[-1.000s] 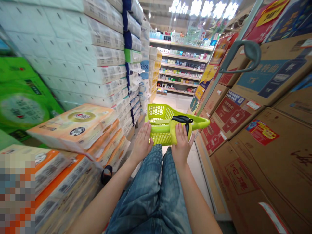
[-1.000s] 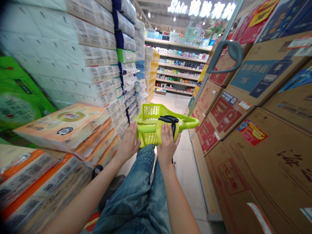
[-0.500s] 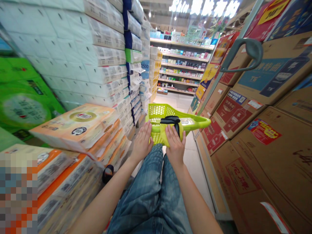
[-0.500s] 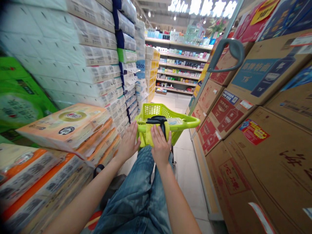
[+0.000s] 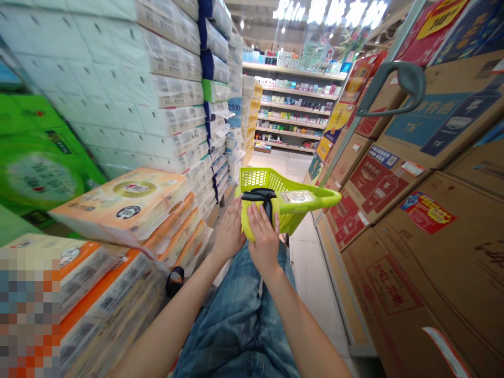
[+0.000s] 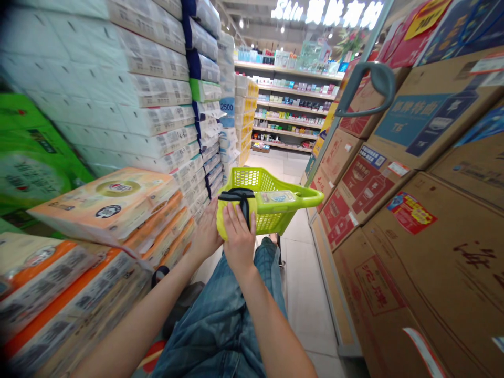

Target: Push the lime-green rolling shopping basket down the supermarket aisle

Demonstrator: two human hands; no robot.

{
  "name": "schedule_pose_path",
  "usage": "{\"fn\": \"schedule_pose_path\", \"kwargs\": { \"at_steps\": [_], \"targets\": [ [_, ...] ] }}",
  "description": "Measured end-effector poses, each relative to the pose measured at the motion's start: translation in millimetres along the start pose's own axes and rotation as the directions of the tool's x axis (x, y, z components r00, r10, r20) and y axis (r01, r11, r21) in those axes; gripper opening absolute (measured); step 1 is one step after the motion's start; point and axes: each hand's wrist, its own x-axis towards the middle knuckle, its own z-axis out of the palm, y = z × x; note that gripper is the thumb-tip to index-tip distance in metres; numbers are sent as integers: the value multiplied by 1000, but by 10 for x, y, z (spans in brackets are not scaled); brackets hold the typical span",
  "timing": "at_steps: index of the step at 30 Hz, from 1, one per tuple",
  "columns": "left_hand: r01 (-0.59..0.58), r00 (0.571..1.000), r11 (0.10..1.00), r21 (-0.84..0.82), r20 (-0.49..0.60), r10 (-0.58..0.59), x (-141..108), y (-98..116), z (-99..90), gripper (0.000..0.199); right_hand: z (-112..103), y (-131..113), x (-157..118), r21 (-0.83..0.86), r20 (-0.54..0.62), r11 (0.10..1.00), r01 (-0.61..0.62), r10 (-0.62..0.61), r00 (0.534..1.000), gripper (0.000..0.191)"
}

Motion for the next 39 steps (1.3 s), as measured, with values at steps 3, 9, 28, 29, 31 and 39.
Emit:
{"fn": "schedule_pose_path", "kwargs": {
  "at_steps": [3, 9, 28, 29, 31, 39],
  "targets": [
    [-2, 1000, 1000, 8, 14, 2, 13, 10, -31, 73, -90, 206, -41, -51, -7, 999, 11, -12, 1000, 70],
    [7, 1000, 1000, -13, 23, -6, 57, 63, -72, 72, -243, 624, -70, -141, -107, 966, -217, 203, 973, 77],
    [-4, 999, 1000, 29, 35, 3, 30, 27, -69, 73, -170, 524, -141, -118, -62, 988, -102, 95, 994, 77],
    [-5, 999, 1000, 28, 35, 4, 34, 32, -72, 73, -182, 573, -145, -124, -87, 983, -138, 128, 988, 77],
    [-8, 1000, 1000, 20, 29, 7, 35, 36, -73, 73, -170, 582, -134, -111, -132, 973, -203, 188, 973, 76],
    [2, 1000, 1000, -3, 19, -2, 9, -4, -39, 75, 97, -23, -25, 10, -46, 999, -47, 48, 998, 65]
  ]
}}
